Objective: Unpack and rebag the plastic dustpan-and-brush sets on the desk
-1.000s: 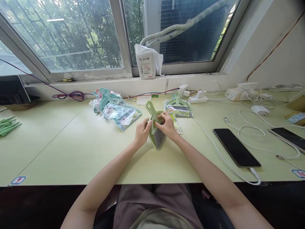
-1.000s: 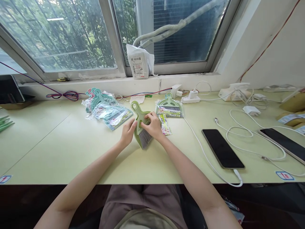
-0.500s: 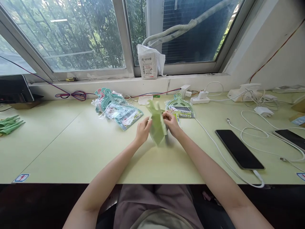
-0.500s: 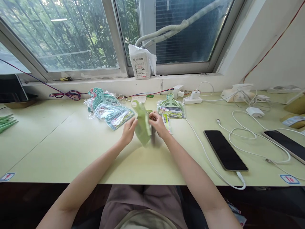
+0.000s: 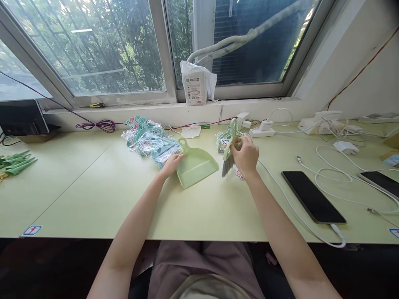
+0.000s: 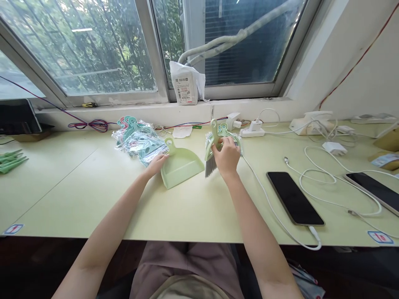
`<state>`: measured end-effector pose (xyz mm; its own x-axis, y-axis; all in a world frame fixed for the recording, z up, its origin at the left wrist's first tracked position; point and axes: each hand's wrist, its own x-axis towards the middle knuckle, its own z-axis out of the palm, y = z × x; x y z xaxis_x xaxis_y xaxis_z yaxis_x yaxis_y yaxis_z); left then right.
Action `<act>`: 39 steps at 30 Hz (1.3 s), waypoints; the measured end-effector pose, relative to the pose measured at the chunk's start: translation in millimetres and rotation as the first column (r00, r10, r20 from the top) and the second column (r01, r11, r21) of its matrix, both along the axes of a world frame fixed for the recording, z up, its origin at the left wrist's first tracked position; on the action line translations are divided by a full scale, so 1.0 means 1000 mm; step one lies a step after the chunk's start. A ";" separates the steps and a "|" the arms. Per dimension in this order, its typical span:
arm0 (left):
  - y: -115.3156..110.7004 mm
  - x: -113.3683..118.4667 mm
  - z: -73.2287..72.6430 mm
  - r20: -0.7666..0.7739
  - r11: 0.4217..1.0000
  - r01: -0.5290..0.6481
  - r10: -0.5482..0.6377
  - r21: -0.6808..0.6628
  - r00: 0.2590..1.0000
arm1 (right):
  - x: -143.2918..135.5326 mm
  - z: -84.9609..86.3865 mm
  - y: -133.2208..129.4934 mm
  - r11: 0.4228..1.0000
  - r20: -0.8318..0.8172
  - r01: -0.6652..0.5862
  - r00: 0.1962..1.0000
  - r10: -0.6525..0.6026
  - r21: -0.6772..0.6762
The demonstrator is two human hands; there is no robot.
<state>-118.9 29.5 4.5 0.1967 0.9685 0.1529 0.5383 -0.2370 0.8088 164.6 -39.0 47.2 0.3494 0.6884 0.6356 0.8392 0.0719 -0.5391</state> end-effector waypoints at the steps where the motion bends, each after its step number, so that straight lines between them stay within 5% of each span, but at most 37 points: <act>1: 0.001 -0.001 -0.002 -0.045 1.000 0.016 -0.017 -0.013 0.999 | 0.000 -0.001 0.000 0.997 0.084 0.029 0.996 -0.023 -0.067; 6: 0.000 -0.004 -0.004 -0.277 0.996 0.046 -0.024 0.073 0.960 | -0.006 -0.011 0.000 0.909 0.354 0.134 0.935 0.016 -0.395; 10: -0.003 -0.004 -0.002 -0.424 0.993 0.026 0.026 0.118 0.905 | -0.012 -0.022 0.003 0.841 0.433 0.158 0.896 0.099 -0.517; 20: 0.001 -0.009 -0.008 -0.470 0.991 0.018 0.046 0.132 0.882 | -0.008 -0.026 0.007 0.751 0.277 0.088 0.952 0.130 -0.655; 30: 0.000 -0.006 -0.006 -0.407 0.987 -0.004 0.070 0.161 0.911 | -0.010 -0.022 0.008 0.862 0.212 0.066 0.976 0.049 -0.503; 39: 0.000 -0.003 -0.008 -0.353 0.979 -0.052 0.120 0.196 0.928 | -0.006 -0.030 0.013 0.873 0.220 0.041 0.972 0.077 -0.486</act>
<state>-121.8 29.1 -3.4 0.1889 0.9470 0.2599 0.8103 -0.2998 0.5035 158.6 -25.9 17.3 0.2216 0.9339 0.2805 0.9429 -0.1318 -0.3060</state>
